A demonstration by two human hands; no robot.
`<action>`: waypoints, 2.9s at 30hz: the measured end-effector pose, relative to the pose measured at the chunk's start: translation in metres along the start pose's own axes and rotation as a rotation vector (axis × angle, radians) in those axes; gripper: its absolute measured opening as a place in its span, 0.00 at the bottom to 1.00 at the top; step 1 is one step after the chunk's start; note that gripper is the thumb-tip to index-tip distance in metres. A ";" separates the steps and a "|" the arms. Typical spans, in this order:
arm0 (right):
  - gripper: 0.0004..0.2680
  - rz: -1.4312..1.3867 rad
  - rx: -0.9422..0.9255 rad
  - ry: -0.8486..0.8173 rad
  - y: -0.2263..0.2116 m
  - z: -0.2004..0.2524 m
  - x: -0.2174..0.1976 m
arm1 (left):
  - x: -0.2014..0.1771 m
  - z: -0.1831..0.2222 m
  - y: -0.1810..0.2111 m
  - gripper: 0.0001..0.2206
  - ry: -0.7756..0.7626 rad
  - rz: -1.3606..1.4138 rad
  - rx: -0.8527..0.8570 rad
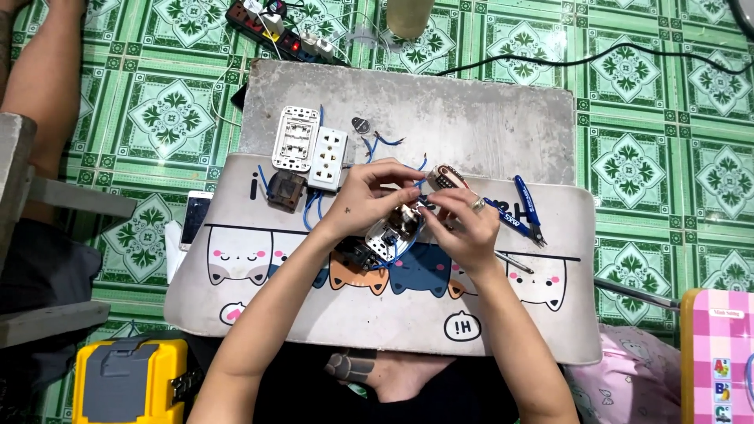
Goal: Disassembling and repairing an electrical outlet casing using a screwdriver and pliers on a floor-level workspace.
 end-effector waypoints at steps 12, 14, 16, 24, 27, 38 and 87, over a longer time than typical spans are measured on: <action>0.03 0.168 -0.243 0.050 -0.022 0.001 -0.004 | 0.005 0.004 -0.008 0.14 0.000 0.081 -0.018; 0.03 0.169 -0.249 0.046 -0.020 0.004 -0.002 | 0.002 0.005 -0.006 0.14 0.015 0.067 -0.004; 0.04 0.191 -0.244 0.045 -0.018 0.005 -0.001 | 0.001 0.004 -0.004 0.15 0.014 0.070 0.004; 0.04 -0.048 0.077 -0.002 0.014 0.008 -0.003 | 0.008 0.001 0.006 0.12 -0.036 -0.050 0.136; 0.03 -0.137 0.128 0.001 0.006 -0.002 0.001 | 0.002 0.002 -0.010 0.11 -0.073 -0.099 0.222; 0.04 -0.484 0.517 -0.090 0.040 0.009 0.017 | 0.018 -0.002 0.049 0.07 -0.113 -0.406 0.514; 0.02 0.105 -0.069 0.104 -0.006 0.003 -0.001 | 0.006 0.004 -0.014 0.11 -0.023 -0.010 -0.025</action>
Point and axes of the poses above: each hand's wrist, its own z-axis away from the middle knuckle, its own x-axis out of the palm, y = z × x, the point moved 8 cm from there along -z, towards the middle knuckle, and after that the axes turned 11 degrees about x, right-handed, at the moved point
